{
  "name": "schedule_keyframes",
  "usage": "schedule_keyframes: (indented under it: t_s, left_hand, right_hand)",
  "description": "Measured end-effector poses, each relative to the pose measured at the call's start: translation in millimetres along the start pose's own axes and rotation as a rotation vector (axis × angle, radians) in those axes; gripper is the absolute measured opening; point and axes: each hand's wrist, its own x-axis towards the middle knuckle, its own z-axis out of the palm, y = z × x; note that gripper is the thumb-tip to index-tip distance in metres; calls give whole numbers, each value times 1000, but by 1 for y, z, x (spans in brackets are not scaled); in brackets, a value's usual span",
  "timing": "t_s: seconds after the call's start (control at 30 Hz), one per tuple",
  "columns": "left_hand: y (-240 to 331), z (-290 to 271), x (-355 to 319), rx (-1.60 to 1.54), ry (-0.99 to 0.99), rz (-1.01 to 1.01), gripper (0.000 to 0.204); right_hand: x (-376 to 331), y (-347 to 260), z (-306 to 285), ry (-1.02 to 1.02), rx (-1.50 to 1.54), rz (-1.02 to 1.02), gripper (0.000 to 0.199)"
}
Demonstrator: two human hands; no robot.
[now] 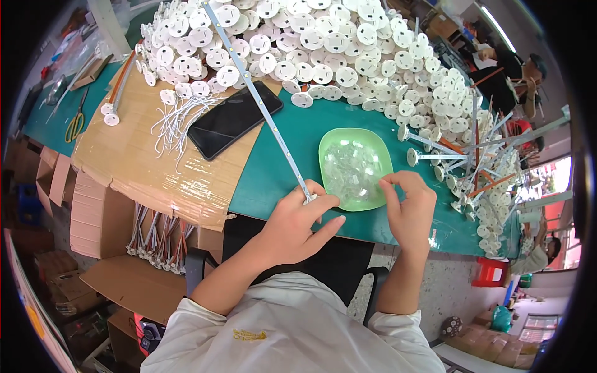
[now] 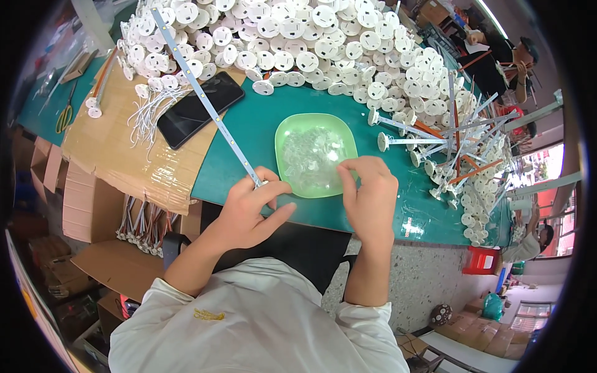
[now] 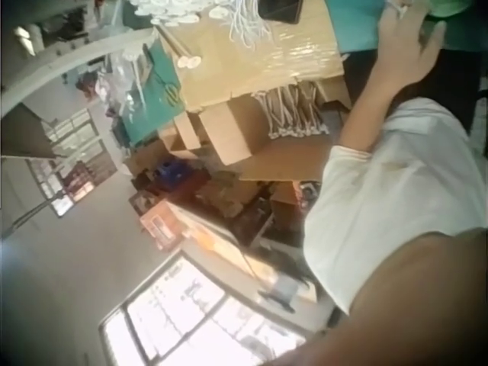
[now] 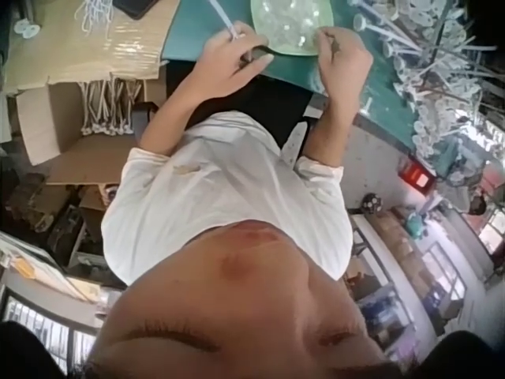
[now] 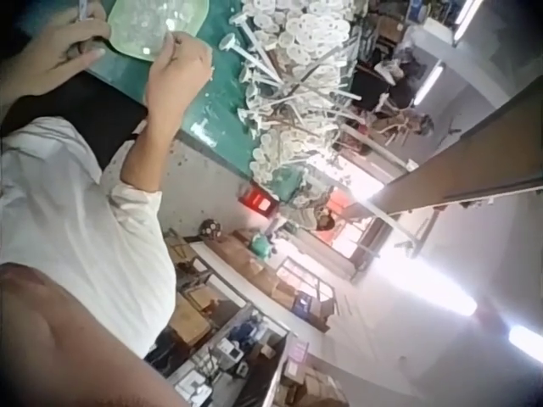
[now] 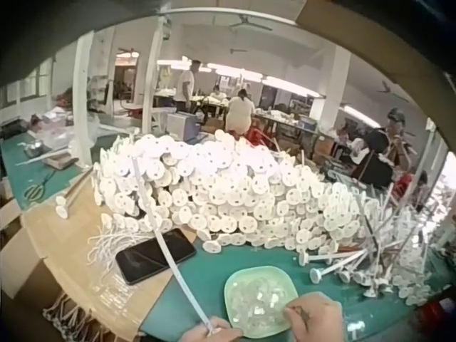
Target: Assembling plastic rods with circular bases and small connectors, then packing sets into a cardboard box.
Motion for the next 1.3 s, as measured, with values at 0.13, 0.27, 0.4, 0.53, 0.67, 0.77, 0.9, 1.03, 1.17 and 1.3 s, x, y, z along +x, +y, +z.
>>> schedule_keyframes:
  t_s: [0.13,0.27,0.4,0.53,0.67,0.77,0.9,1.03,1.17,1.3]
  left_hand:
    - [0,3,0,1,72,29,20]
    - [0,3,0,-20,69,12,16]
    - [-1,1,-1,-83,65,16,12]
    - [-2,-3,-1,-117,34,-8,9]
    - [13,-5,1,-114,40,-15,8]
    - [31,-5,4,-91,79,-7,8]
    - [38,-3,-2,-38,101,85,8]
    - [44,-1,-12,-77,58,160,6]
    - [49,9,-34,-259,75,129,5]
    - [62,21,-48,-368,-39,94,4]
  right_hand:
    - [-3,-8,-3,-32,144,225,8]
    - [-4,-7,-2,-20,280,280,8]
    - [-5,-8,-1,7,537,304,9]
    - [-4,-15,2,46,621,274,10]
    - [-8,-31,3,11,716,256,8]
    - [-20,-45,-4,-112,765,238,7]
    - [-33,-50,-11,-204,694,36,8]
    - [-54,-54,-12,-187,688,-72,11]
    - [-90,-61,-7,-22,974,183,13]
    - [-122,-58,-12,0,1061,162,11]
